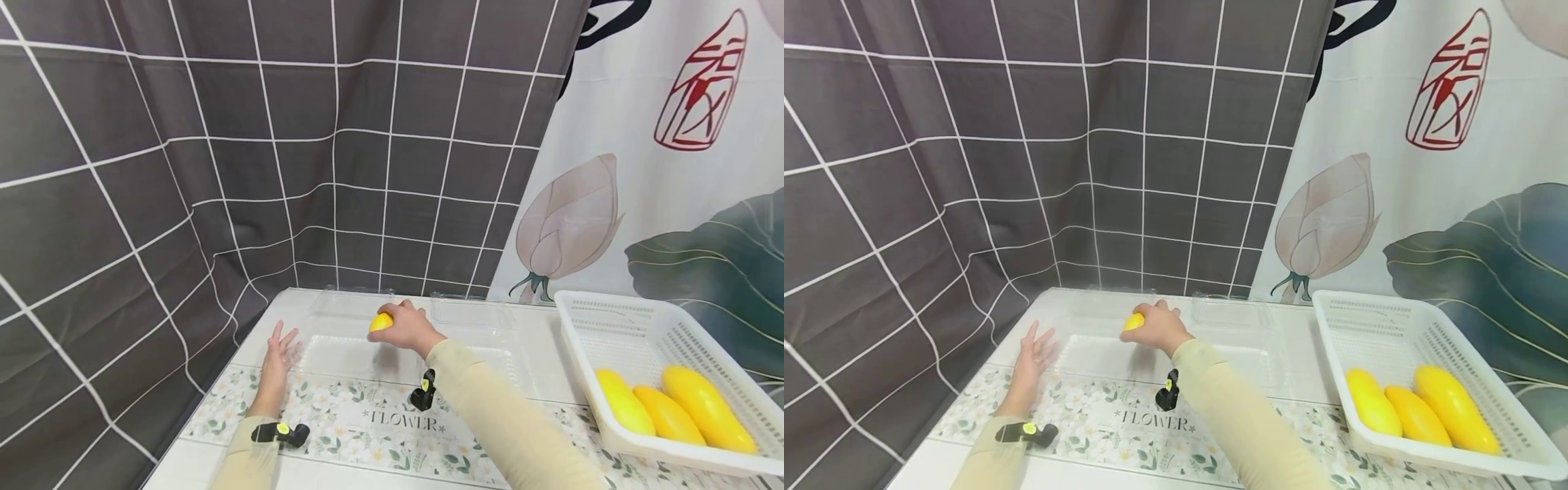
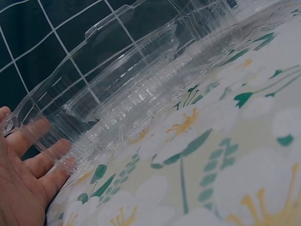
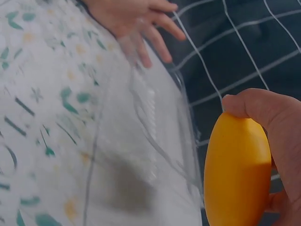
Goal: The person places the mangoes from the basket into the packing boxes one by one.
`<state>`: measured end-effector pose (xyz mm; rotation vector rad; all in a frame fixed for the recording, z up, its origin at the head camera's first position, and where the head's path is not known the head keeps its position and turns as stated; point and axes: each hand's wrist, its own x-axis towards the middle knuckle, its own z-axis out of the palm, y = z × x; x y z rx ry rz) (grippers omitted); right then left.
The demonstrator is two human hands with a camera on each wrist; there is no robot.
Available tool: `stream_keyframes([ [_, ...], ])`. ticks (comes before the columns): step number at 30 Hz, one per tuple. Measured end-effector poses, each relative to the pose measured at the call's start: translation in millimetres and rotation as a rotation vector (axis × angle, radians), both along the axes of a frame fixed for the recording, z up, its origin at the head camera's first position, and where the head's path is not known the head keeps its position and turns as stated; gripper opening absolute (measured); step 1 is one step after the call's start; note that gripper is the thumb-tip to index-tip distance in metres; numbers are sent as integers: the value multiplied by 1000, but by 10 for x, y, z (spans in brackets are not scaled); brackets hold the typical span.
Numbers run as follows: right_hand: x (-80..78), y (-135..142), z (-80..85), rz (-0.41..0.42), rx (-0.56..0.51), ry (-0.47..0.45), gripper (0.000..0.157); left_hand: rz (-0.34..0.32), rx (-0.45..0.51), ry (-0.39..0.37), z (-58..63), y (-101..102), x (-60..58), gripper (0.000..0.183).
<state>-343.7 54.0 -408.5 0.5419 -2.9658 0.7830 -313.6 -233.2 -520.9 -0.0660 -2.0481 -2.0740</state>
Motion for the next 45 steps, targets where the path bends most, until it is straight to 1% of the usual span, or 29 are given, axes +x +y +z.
stream_keyframes([
  [3,29,-109,-46,37,5,-6,63,2,-10,2,-18,10,-2,70],
  [6,43,-204,-85,67,9,-7,65,6,5,3,-29,12,-7,70],
  [10,52,-316,-124,74,23,-2,66,6,20,0,-24,13,-14,69],
  [14,71,-418,-148,86,42,1,65,17,-2,-6,-4,20,-11,68],
  [20,98,-540,-191,105,70,7,64,26,-9,-11,14,17,-21,70],
  [23,109,-575,-225,113,100,13,64,25,-5,-12,19,19,-32,69],
  [29,104,-603,-328,131,188,39,62,33,-40,-37,9,40,-34,69],
  [33,79,-612,-395,133,194,26,64,31,-22,-24,0,49,-37,69],
  [37,50,-611,-440,133,192,7,64,29,-24,-18,-8,41,-48,70],
  [45,22,-613,-450,157,185,-30,64,30,-49,-19,-32,-16,-72,70],
])
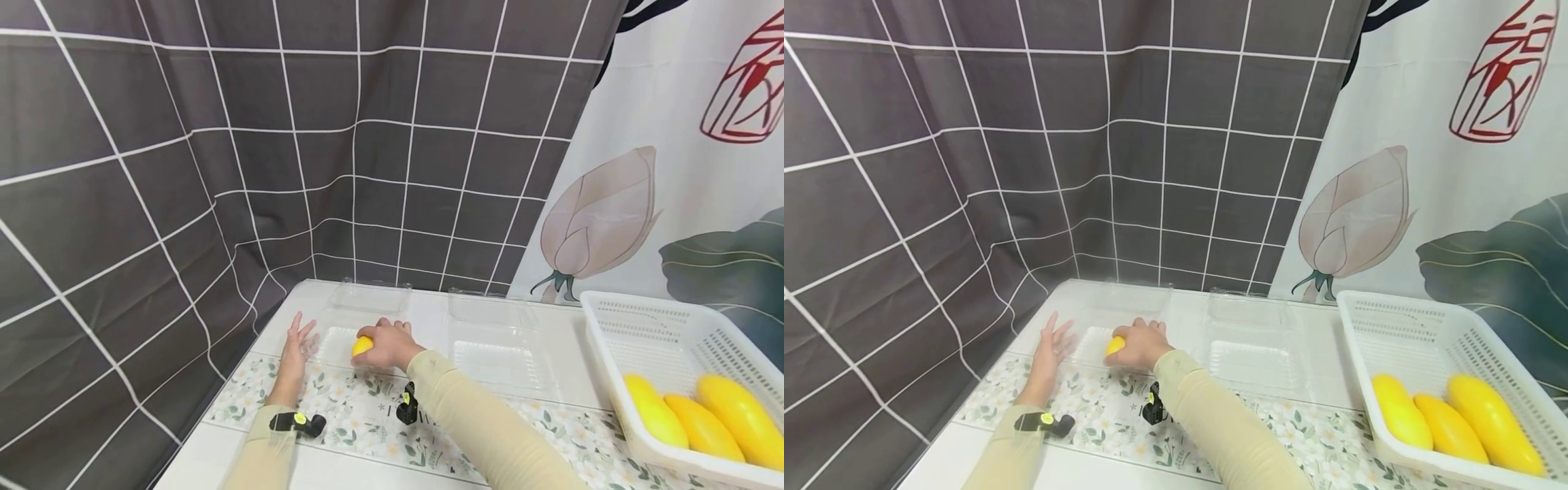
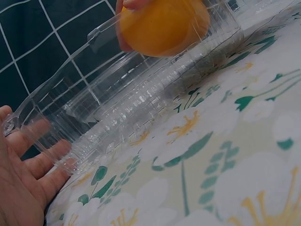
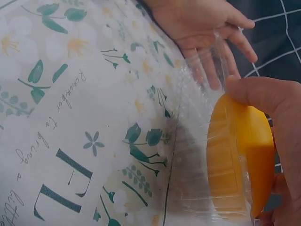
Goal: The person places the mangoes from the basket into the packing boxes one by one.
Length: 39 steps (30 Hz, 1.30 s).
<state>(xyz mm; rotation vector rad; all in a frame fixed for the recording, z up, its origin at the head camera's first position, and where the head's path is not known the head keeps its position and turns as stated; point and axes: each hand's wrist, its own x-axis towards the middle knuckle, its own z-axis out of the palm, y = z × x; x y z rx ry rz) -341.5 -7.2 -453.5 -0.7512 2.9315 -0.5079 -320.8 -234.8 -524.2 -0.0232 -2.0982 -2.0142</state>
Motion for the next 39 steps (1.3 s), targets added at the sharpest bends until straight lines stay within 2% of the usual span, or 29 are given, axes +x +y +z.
stream_keyframes([
  [4,-3,6,-7,6,16,0,62,1,3,12,7,18,-1,67],
  [11,-21,42,-69,59,91,50,43,2,10,27,28,22,-1,69],
  [18,-25,43,-115,130,132,22,44,3,-32,7,28,18,0,73],
  [25,-8,3,-144,202,203,107,45,1,-30,-3,12,16,4,70],
  [34,-13,-6,-142,194,197,87,45,-1,-30,-15,15,18,1,71],
  [39,-19,-54,-147,164,148,53,45,-1,-27,-3,26,25,-3,71],
])
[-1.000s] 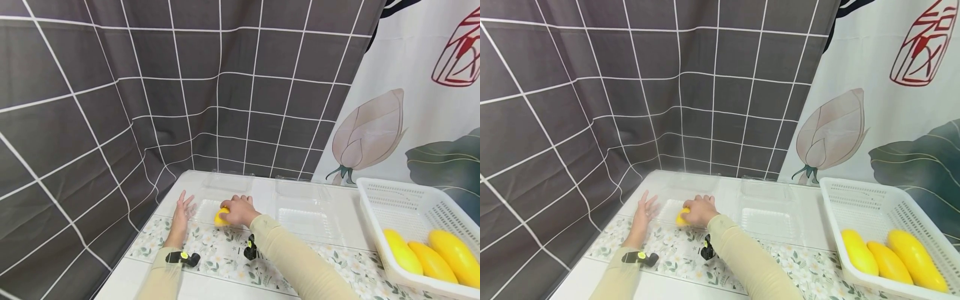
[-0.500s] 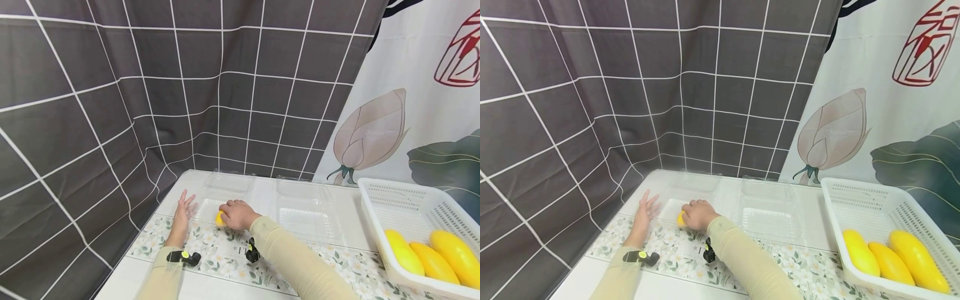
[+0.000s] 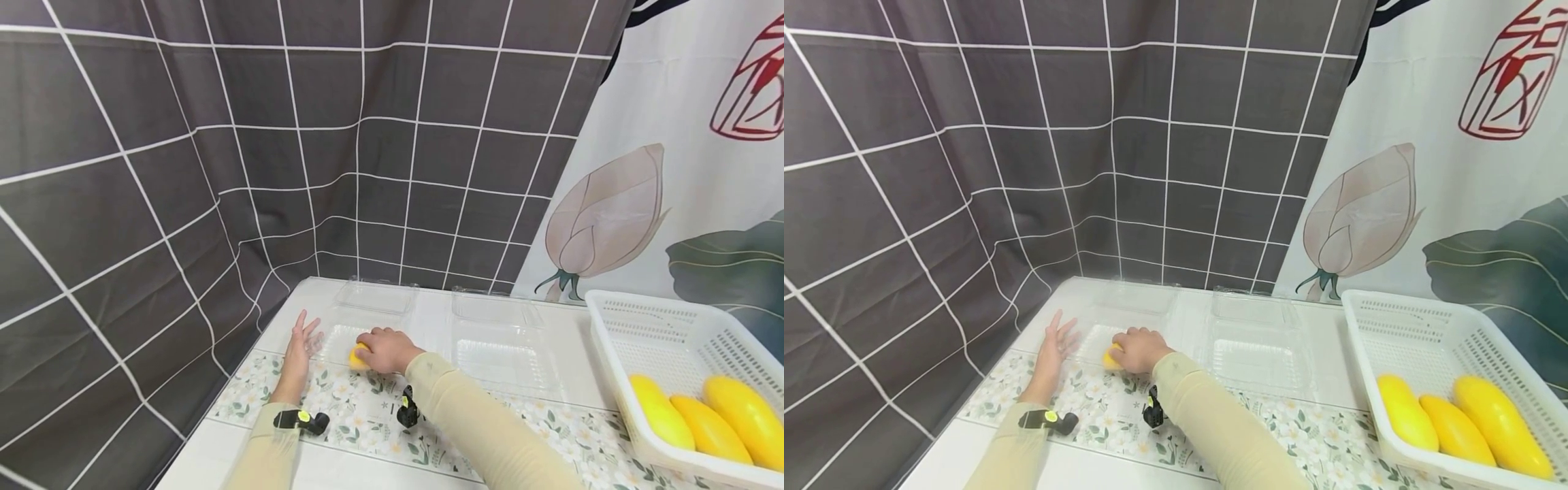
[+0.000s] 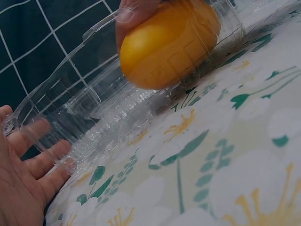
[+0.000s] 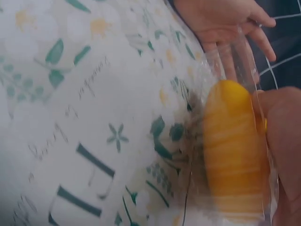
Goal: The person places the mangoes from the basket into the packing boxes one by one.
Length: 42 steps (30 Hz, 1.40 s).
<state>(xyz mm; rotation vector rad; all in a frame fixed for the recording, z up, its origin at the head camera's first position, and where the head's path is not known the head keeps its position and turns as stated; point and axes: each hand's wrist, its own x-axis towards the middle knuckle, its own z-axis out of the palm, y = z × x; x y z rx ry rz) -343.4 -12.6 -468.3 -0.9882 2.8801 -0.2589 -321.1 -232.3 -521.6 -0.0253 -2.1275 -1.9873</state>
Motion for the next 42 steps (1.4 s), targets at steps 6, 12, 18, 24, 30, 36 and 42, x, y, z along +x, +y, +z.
stream_keyframes([
  [6,1,-39,12,-36,-87,-45,47,1,3,12,13,24,20,68],
  [12,-19,15,85,-46,-99,-62,61,13,-11,0,13,33,38,65],
  [18,-14,42,147,-4,-104,-74,50,9,-15,-10,5,16,28,66],
  [24,-20,-31,111,-11,-126,-54,46,-5,0,-5,4,2,25,66],
  [30,19,-128,96,-80,-225,-65,46,-7,15,6,6,8,12,65],
  [36,12,-205,59,-98,-308,-74,41,-5,31,11,6,2,18,63],
  [42,12,-242,4,-52,-333,-118,41,-3,18,5,10,6,32,63],
])
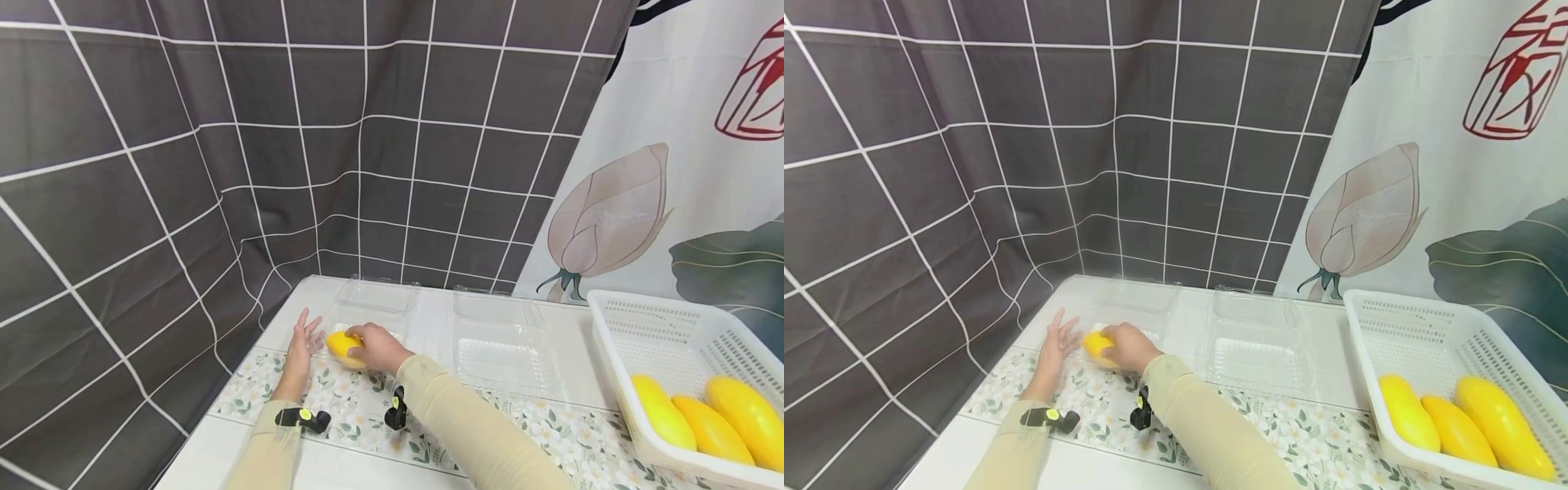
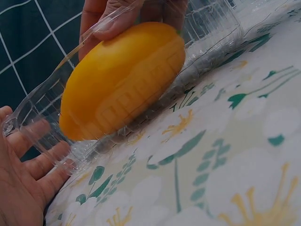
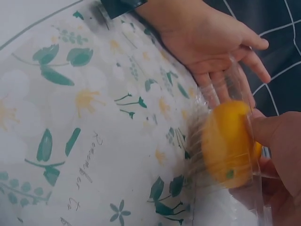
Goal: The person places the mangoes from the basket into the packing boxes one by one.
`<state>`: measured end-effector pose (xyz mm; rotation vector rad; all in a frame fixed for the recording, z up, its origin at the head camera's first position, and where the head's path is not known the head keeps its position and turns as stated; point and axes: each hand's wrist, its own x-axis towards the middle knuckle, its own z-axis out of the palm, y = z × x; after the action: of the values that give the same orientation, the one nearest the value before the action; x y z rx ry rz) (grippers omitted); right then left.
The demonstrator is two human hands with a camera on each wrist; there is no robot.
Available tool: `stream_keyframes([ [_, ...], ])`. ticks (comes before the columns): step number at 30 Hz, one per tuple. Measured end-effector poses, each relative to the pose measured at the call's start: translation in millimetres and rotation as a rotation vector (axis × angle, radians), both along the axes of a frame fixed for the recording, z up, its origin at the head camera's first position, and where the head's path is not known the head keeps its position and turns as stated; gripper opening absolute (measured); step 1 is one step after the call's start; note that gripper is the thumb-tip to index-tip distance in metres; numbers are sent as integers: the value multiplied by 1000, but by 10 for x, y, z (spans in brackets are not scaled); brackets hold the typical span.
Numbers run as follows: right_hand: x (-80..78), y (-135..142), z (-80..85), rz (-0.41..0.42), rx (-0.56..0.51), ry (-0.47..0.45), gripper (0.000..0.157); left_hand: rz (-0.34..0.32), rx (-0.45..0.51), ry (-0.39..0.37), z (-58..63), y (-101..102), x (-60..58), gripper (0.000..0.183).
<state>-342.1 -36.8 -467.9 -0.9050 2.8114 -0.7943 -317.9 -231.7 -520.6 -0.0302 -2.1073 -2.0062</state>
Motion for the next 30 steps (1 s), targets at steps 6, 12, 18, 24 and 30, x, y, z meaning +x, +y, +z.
stream_keyframes([
  [6,35,-29,12,52,55,-6,44,-2,7,3,-1,-22,0,63],
  [12,48,-55,46,67,68,-2,45,-3,6,13,-16,-24,2,65],
  [18,52,-57,58,66,71,-5,47,-17,-4,18,-29,-14,1,63],
  [24,64,-21,73,51,41,-55,55,-5,-1,27,-31,-10,-23,63],
  [30,57,33,106,40,31,-72,62,15,-21,42,-15,-13,-6,64],
])
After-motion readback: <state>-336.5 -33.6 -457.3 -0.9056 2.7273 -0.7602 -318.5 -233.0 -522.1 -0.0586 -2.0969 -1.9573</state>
